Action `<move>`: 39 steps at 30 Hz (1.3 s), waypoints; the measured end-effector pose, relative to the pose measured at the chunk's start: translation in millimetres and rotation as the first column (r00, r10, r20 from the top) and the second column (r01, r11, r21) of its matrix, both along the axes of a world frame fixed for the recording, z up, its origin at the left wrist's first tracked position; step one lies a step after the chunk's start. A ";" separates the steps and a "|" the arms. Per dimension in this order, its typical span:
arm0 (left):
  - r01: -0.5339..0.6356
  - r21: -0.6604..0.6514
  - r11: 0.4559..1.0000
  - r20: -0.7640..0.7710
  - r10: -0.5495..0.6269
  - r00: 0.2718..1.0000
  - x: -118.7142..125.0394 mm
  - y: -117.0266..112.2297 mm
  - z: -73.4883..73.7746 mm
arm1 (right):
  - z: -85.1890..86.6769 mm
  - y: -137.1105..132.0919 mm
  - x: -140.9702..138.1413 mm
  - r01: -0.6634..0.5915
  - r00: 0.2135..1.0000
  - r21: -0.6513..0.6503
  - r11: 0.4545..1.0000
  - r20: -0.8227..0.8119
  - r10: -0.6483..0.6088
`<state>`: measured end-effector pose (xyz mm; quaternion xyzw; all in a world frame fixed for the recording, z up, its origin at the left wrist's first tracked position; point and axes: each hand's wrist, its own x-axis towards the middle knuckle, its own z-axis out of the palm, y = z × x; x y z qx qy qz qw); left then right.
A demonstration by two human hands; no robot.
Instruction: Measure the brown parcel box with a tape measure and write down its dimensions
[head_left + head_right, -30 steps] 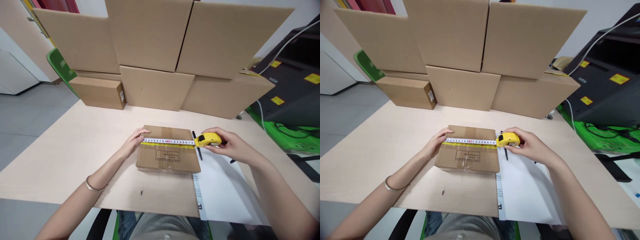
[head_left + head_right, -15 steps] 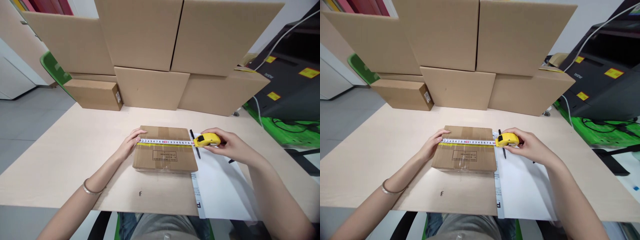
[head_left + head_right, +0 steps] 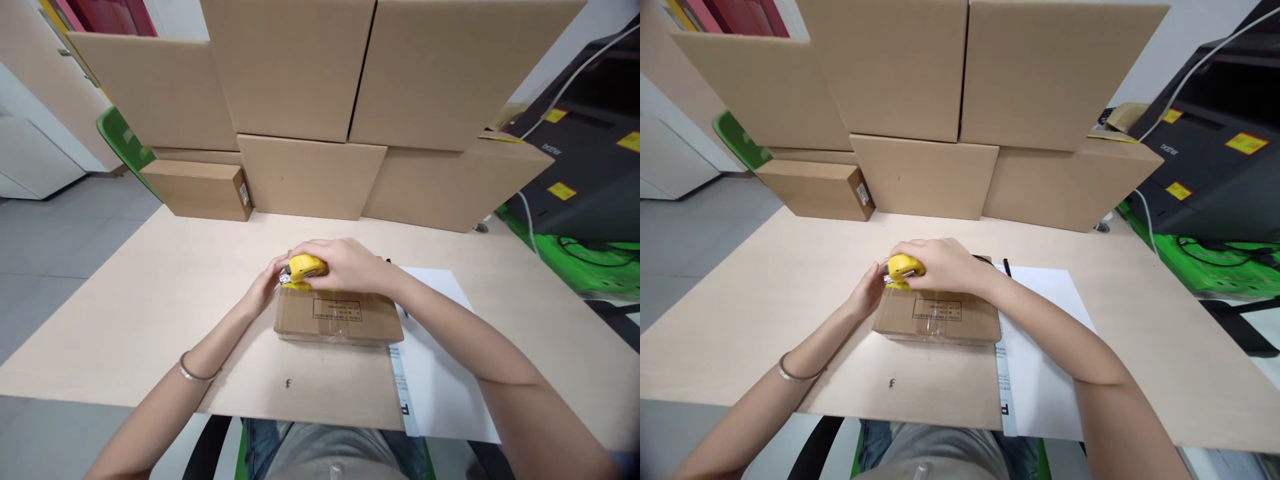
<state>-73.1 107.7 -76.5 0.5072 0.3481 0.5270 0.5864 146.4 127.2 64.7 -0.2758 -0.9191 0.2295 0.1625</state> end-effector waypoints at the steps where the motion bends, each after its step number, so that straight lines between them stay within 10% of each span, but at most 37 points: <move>1: 0.003 -0.019 1.000 0.025 -0.002 1.000 1.4 0.4 -0.6 | 1.7 -0.1 -7.6 -0.022 1.000 0.005 1.000 0.008 0.022; 7: 0.011 0.087 0.996 -0.269 0.013 0.963 -9.4 -5.3 26.0 | 13.1 -3.2 9.9 -0.108 0.991 0.011 0.994 -0.075 0.109; 10: -0.046 0.357 0.933 -0.586 0.263 0.766 -9.6 -28.9 63.7 | 21.0 -13.7 51.8 -0.095 0.991 -0.064 0.993 -0.105 0.088; 14: 0.267 0.560 0.784 -0.719 0.300 0.627 20.0 -71.9 100.1 | 25.6 -36.9 93.9 -0.084 0.996 -0.219 0.972 0.014 0.089; 20: 0.529 0.540 0.655 -0.818 0.260 0.513 64.7 -92.6 84.1 | 13.7 -49.6 101.4 -0.180 0.974 -0.244 0.953 0.094 0.208; 27: 0.624 0.561 0.544 -0.827 0.340 0.448 63.7 -82.4 76.8 | 17.6 -30.9 100.1 -0.172 0.974 -0.309 0.935 0.090 0.209; 39: 0.736 0.481 0.476 -0.869 0.368 0.330 69.8 -79.0 83.3 | 33.2 69.3 92.4 -0.002 0.984 -0.266 0.964 0.172 0.049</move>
